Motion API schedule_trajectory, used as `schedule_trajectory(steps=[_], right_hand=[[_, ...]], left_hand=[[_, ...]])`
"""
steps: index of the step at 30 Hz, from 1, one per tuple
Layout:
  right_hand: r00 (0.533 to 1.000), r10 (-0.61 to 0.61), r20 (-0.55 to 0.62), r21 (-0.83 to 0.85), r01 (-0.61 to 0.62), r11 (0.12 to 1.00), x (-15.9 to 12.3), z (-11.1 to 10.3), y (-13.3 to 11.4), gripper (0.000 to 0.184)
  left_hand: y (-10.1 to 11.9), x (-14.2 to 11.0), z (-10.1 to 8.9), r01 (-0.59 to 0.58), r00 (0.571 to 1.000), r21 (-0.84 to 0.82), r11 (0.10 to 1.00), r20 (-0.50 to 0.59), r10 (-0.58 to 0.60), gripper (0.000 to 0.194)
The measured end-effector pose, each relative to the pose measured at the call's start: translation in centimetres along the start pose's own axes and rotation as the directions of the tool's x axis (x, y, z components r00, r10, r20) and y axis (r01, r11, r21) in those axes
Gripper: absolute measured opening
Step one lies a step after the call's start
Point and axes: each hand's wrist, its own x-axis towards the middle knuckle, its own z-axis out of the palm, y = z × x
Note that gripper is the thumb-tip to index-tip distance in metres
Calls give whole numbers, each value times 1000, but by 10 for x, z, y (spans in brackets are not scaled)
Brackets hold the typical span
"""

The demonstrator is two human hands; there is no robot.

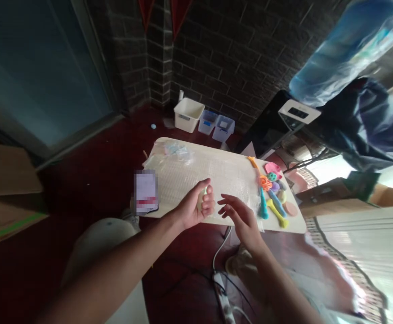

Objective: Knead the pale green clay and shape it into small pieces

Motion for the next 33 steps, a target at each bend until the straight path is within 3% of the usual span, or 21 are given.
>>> schedule_trajectory(steps=[5,10,17,21,24,28,33], right_hand=[[998,37,-54,-38,-39,999,5,-3,23,29],[979,132,153,-160,-107,981,16,-7,42,35],[950,165,263,-32,-163,986,35,-7,52,31],[987,77,144,-100,-63,993,28,0,56,27],[996,-36,76,-236,53,970,23,4,60,24],[990,-98,106,-414,134,900,21,6,61,16],[982,-90,164,-448,155,881,22,4,53,13]], left_hand=[[-15,32,-16,13,998,44,999,-65,-10,37],[-25,50,-36,-26,972,138,990,-227,57,38],[-22,60,-45,-9,965,188,982,-255,58,28],[-24,65,-45,-46,948,170,984,-304,97,30],[-28,63,-48,-9,956,202,979,-286,67,32],[-33,56,-51,34,971,299,954,-236,40,31],[-36,50,-55,-70,957,435,898,-223,183,33]])
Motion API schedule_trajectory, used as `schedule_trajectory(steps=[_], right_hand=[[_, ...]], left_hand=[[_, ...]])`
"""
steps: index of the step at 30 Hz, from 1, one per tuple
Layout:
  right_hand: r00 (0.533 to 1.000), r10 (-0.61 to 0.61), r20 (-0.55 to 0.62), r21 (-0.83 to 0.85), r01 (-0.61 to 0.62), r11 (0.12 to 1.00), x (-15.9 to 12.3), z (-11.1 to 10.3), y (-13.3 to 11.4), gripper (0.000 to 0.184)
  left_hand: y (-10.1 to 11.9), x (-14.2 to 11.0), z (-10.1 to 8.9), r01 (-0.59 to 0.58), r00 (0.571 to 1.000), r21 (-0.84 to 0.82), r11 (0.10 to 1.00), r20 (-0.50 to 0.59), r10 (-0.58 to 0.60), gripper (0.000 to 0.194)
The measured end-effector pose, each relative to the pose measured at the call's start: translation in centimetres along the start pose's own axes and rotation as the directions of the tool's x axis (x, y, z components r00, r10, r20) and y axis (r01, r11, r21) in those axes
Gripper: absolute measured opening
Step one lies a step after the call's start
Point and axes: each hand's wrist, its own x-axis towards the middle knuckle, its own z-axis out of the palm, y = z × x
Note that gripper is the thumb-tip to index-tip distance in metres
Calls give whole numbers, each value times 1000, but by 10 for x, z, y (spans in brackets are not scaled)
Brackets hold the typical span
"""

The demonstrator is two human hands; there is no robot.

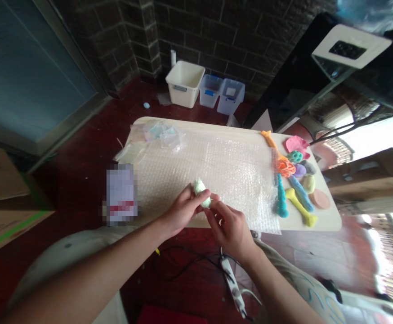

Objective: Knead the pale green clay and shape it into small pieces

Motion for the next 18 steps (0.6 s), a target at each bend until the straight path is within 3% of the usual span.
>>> schedule_trajectory(steps=[10,15,18], right_hand=[[994,109,3,131,-109,985,-1,1,1,28],[993,77,-92,148,-63,987,-7,0,-1,31],[984,80,-158,213,-45,976,-8,3,-2,30]], left_hand=[[-3,7,-1,-63,995,216,974,-67,79,41],[-2,2,7,-54,998,259,964,-13,60,46],[-6,0,10,-41,997,270,962,-52,57,43]])
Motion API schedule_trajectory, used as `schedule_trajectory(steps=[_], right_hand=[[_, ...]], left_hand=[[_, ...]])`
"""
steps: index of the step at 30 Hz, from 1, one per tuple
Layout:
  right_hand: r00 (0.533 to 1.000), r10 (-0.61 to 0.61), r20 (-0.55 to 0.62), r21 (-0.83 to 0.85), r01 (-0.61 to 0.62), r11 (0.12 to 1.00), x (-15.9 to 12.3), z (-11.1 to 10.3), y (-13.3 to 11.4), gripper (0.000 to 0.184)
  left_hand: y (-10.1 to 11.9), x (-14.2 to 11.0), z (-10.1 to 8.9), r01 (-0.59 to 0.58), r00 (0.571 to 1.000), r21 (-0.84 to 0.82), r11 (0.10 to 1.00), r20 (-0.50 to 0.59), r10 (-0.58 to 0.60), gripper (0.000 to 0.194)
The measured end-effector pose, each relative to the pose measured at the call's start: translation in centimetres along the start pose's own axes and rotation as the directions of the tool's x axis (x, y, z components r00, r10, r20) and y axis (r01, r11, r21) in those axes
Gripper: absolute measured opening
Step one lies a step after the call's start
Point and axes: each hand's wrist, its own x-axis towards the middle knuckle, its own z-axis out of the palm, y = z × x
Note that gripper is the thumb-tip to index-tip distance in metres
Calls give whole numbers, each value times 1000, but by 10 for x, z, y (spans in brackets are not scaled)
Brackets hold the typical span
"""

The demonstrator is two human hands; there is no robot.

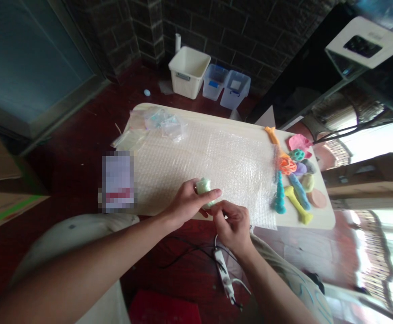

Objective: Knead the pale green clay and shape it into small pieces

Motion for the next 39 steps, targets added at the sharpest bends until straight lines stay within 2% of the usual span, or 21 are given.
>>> schedule_trajectory(steps=[5,8,10,13,16,18,20,23,25,27,31,34,39], right_hand=[[999,4,-32,99,-1,995,0,5,-2,28],[992,120,-38,236,-108,966,0,8,2,28],[966,257,-36,400,-222,889,3,11,7,31],[904,427,-2,648,-324,689,11,14,15,35],[864,499,64,756,-368,542,20,14,20,31],[864,495,87,778,-370,508,24,13,20,28],[894,439,89,780,-337,527,24,10,20,26],[946,314,85,696,-281,660,20,6,18,25],[963,260,76,593,-253,764,17,4,17,25],[967,248,56,515,-241,823,15,2,19,25],[960,280,17,473,-254,843,17,-2,23,27],[956,292,19,474,-266,839,20,-6,26,28],[962,269,41,447,-258,856,18,-11,28,28]], left_hand=[[-6,3,2,35,998,6,999,-48,-35,43],[-5,6,2,0,998,32,999,-65,2,44],[-3,8,3,-37,997,26,999,-71,38,43],[2,7,2,-37,999,-56,998,-24,36,38],[4,7,-2,35,999,-157,987,34,-30,32],[4,7,-6,75,996,-226,971,58,-64,31],[5,8,-10,84,996,-289,954,45,-75,30],[7,10,-14,52,998,-345,937,-9,-58,31],[6,11,-15,14,999,-306,952,-24,-22,30],[4,11,-15,-41,999,-210,977,-31,35,28],[1,9,-16,-132,990,-74,988,36,135,28],[1,8,-16,-155,982,-10,988,103,156,34],[0,5,-17,-213,972,157,964,132,193,32]])
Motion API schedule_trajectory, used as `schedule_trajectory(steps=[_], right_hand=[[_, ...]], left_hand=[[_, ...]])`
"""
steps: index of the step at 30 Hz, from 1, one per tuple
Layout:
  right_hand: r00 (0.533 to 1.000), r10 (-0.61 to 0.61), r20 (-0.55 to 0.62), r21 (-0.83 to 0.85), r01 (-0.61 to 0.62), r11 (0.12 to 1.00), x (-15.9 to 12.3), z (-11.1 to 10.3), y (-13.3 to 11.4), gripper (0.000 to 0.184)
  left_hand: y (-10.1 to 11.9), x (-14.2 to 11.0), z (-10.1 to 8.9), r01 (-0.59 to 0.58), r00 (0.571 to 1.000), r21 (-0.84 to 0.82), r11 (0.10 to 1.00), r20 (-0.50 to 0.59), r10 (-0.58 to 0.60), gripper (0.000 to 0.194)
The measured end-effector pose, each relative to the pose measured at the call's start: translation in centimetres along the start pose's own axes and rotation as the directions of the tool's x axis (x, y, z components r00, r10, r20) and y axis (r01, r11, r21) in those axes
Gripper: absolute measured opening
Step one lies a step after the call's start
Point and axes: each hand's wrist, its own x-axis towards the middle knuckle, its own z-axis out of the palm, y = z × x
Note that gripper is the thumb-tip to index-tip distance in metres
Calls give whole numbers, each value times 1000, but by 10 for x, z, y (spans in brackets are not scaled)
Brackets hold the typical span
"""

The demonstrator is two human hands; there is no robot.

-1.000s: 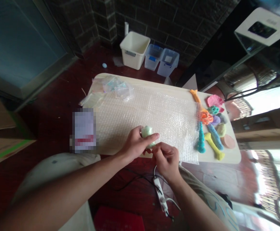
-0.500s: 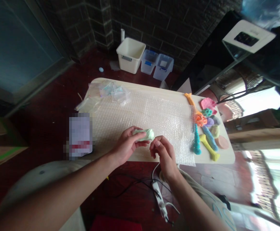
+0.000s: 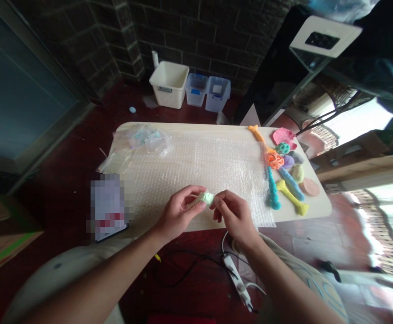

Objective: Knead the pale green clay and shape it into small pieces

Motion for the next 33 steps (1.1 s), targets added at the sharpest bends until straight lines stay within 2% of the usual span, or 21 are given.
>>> schedule_trajectory(steps=[4,8,12,14,17,19,25,33], right_hand=[[997,-80,-2,-173,78,982,-3,-3,-3,26],[974,-222,36,-373,219,901,-4,-5,-6,18],[948,-313,58,-437,306,846,-5,-3,-5,14],[962,-269,43,-396,264,880,-5,-2,-3,15],[992,-126,9,-192,125,973,-3,0,0,19],[997,-78,13,-85,79,993,-3,-1,1,25],[993,-111,34,-173,116,978,-2,-3,-2,23],[989,-97,116,-171,116,978,-1,-5,-11,21]], left_hand=[[0,-3,1,-17,1000,132,991,-24,20,23],[3,-3,1,-8,997,175,985,-79,22,21],[7,-3,-1,-23,991,196,980,-124,48,18],[8,-2,-2,-38,989,207,978,-130,66,17],[9,-1,-5,-34,989,190,981,-134,60,18],[10,0,-7,-12,989,166,986,-146,37,18],[10,0,-8,-13,994,177,984,-108,32,19],[10,-1,-8,-16,996,227,974,-79,35,20]])
